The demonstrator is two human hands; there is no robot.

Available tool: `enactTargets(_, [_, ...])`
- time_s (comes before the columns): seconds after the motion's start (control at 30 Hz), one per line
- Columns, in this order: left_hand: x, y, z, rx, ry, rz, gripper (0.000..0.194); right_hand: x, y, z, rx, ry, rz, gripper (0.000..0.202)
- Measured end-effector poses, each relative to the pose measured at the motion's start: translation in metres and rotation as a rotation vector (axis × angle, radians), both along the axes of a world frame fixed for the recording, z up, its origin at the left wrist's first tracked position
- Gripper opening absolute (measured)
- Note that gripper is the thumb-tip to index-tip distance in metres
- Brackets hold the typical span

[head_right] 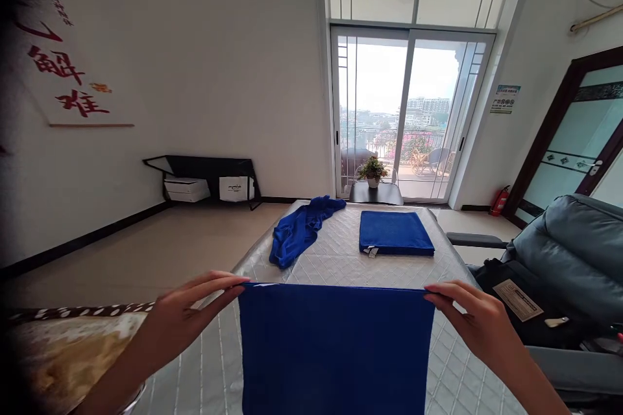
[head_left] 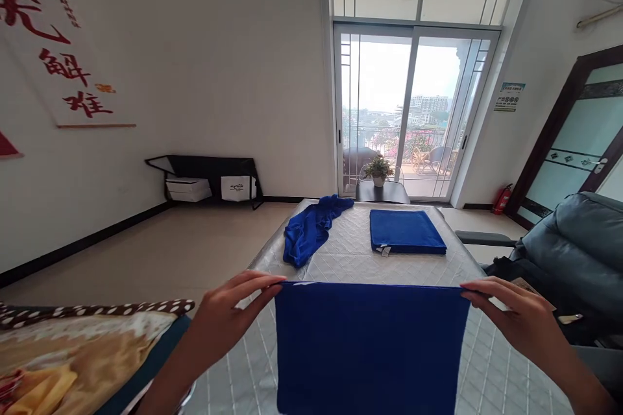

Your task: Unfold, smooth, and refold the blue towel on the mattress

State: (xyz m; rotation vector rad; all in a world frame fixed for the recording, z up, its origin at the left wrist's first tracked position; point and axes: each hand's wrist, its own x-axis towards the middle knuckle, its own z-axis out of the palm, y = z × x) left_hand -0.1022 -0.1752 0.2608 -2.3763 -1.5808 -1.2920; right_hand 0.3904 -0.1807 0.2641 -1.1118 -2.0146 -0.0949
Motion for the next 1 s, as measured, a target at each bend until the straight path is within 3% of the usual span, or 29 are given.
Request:
enactTargets(0.13, [0.009, 0.048, 0.012, -0.206, -0.057, -0.156, 0.038, -0.005, 0.033, 0.018, -0.218, -0.022, -0.009, 0.033])
enactTargets(0.27, [0.020, 0.084, 0.017, -0.152, -0.100, -0.095, 0.038, -0.009, 0.064, 0.025, -0.270, -0.020, -0.017, 0.042])
enactTargets(0.4, [0.026, 0.083, 0.018, 0.019, -0.145, -0.008, 0.036, -0.005, 0.071, 0.025, -0.121, 0.018, -0.071, 0.040])
enactTargets(0.47, [0.025, 0.071, 0.010, 0.055, -0.164, -0.018, 0.033, -0.002, 0.064, 0.014, -0.059, 0.018, -0.095, 0.037])
enactTargets(0.57, [0.021, 0.053, -0.025, -0.060, -0.174, -0.105, 0.029, 0.000, 0.049, -0.029, -0.128, 0.026, -0.071, 0.033])
enactTargets(0.67, [0.025, 0.041, -0.084, -0.348, -0.177, -0.152, 0.028, -0.005, 0.036, -0.098, -0.336, 0.053, 0.011, 0.033])
enactTargets(0.73, [0.032, 0.034, -0.125, -0.542, -0.196, -0.110, 0.027, -0.010, 0.030, -0.145, -0.477, 0.066, 0.041, 0.035])
enactTargets(0.8, [0.040, 0.026, -0.156, -0.678, -0.237, -0.045, 0.027, -0.014, 0.025, -0.184, -0.570, 0.061, 0.033, 0.035])
enactTargets(0.9, [0.048, 0.014, -0.179, -0.739, -0.315, 0.050, 0.032, -0.016, 0.018, -0.217, -0.606, 0.061, -0.020, 0.032])
enactTargets(1.0, [0.052, 0.006, -0.182, -0.736, -0.351, 0.116, 0.038, -0.012, 0.013, -0.226, -0.578, 0.047, -0.061, 0.031])
